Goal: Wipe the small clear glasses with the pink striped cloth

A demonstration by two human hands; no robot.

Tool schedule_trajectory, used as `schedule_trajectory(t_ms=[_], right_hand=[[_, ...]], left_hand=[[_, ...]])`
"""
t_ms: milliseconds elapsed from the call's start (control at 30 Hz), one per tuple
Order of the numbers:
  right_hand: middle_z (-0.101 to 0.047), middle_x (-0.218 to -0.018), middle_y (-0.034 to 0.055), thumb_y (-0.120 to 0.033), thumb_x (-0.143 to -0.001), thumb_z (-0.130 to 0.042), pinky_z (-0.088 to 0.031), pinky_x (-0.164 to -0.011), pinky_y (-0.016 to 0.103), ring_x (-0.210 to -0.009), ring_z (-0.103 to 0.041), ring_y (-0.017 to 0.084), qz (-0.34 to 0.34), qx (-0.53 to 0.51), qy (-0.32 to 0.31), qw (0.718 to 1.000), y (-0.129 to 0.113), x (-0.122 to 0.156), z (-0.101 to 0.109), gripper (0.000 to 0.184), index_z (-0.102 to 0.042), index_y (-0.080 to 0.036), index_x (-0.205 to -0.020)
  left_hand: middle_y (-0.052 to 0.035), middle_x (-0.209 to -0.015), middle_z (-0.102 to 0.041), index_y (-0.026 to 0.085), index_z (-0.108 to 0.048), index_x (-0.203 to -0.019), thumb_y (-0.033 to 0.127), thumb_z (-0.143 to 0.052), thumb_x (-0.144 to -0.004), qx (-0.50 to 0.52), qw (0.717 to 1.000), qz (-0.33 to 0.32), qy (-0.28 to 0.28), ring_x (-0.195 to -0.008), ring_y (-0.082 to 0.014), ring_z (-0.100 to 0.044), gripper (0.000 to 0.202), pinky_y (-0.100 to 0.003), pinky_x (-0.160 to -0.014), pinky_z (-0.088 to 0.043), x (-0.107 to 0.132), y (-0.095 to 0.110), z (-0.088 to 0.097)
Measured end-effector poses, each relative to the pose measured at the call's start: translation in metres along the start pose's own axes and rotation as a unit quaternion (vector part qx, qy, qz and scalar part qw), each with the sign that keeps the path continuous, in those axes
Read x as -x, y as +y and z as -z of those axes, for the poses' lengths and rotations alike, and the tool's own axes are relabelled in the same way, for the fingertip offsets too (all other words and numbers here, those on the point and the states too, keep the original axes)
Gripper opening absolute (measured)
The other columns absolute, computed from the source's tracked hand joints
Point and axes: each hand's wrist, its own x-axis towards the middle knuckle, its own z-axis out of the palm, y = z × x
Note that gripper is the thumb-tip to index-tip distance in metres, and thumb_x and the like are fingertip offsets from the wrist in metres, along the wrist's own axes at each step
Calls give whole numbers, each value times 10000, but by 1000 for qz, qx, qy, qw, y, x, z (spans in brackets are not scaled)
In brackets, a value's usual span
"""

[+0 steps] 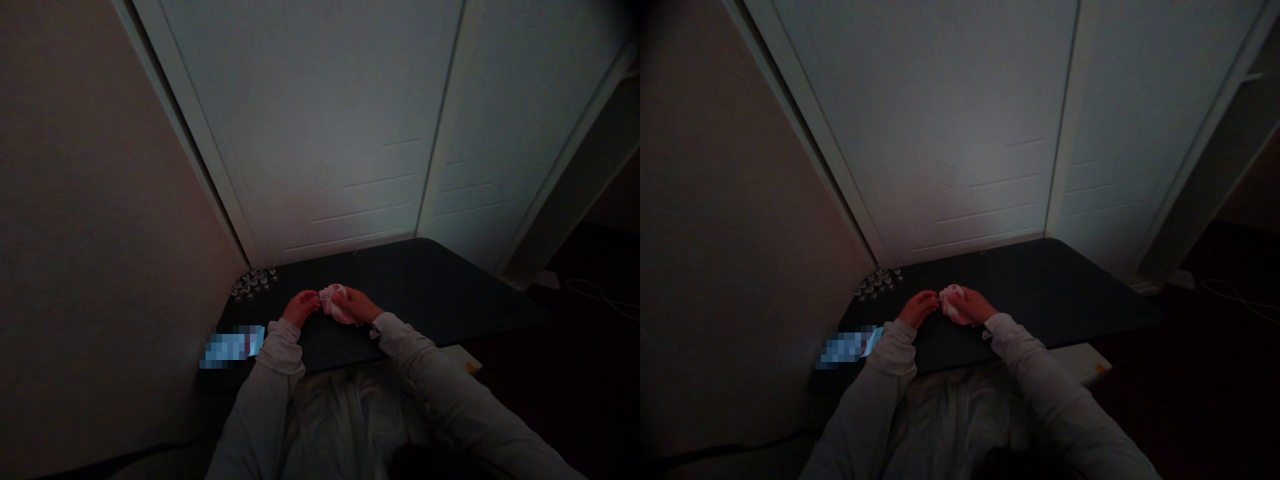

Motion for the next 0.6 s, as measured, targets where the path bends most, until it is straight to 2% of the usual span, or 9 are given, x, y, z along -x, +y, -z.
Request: schedule_trajectory(t_ms=[100, 233, 600], right_hand=[[-567, -831, 53, -455, -732, -431, -395, -629, 235, -698, -498, 119, 12, 38, 14, 999, 0, 0, 1, 410, -525, -120, -950], [-548, -795, 35, -441, -734, -431, -381, -603, 213, -684, -481, 107, 30, 32, 7, 999, -3, 2, 1, 379, -513, -124, -925], [-515, -691, 0, -480, -718, -427, -342, -544, 197, -606, -438, 90, 19, 75, 15, 997, -7, 4, 1, 371, -517, -138, -828]], left_hand=[[-17, -699, -573, 121, -536, -764, 262, -708, -487, -17, 1000, -11, -10, -585, -82, -514, 356, -233, -579, -398, -1, -2, 1], [-5, -660, -565, 121, -526, -748, 295, -702, -492, -39, 999, -16, -21, -528, -71, -494, 356, -231, -548, -390, -2, -3, 2], [3, -613, -556, 122, -522, -773, 320, -656, -556, -86, 994, -26, -64, -482, -69, -480, 323, -225, -508, -370, -4, -6, 6]])
